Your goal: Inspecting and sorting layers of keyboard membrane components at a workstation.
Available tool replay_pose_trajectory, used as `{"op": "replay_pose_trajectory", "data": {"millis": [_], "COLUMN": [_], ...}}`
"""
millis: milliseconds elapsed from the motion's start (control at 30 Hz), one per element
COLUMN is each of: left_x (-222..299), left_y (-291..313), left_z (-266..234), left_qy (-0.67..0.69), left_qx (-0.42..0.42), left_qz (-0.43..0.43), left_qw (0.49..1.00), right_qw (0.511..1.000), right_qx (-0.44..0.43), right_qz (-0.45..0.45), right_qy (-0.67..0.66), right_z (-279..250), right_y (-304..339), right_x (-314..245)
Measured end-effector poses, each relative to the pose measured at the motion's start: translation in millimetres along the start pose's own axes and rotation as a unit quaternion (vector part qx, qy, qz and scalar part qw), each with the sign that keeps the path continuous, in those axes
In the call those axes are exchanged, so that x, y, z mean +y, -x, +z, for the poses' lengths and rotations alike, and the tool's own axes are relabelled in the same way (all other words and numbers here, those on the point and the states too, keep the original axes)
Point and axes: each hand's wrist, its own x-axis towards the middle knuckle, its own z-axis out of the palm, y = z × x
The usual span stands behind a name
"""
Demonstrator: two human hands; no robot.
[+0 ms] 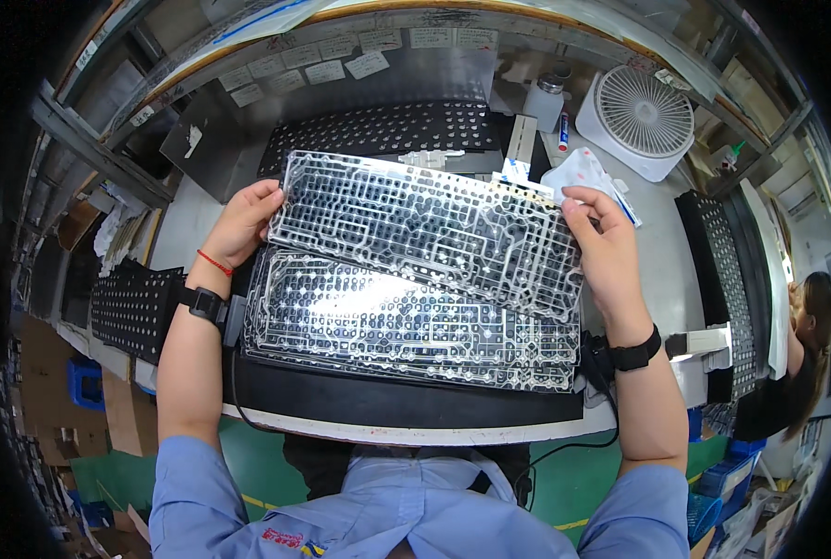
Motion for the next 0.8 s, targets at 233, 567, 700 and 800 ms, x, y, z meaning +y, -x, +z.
{"op": "replay_pose_trajectory", "data": {"millis": [233,567,700,800], "left_x": [-2,-2,-3,6], "left_y": [-3,-3,-3,1], "left_z": [-8,-4,-8,4], "left_qy": [0.046,0.07,0.075,0.099], "left_qx": [0.051,0.056,0.049,0.06], "left_qz": [0.027,0.043,0.049,0.05], "left_qw": [0.997,0.995,0.995,0.992], "right_qw": [0.999,0.999,0.999,0.999], "right_qx": [-0.024,0.007,0.009,0.005], "right_qz": [0.013,0.006,0.003,0.011], "right_qy": [-0.029,-0.036,-0.033,-0.037], "right_z": [-6,-4,-5,-7], "right_y": [-4,-4,-4,-3], "right_x": [9,8,8,8]}}
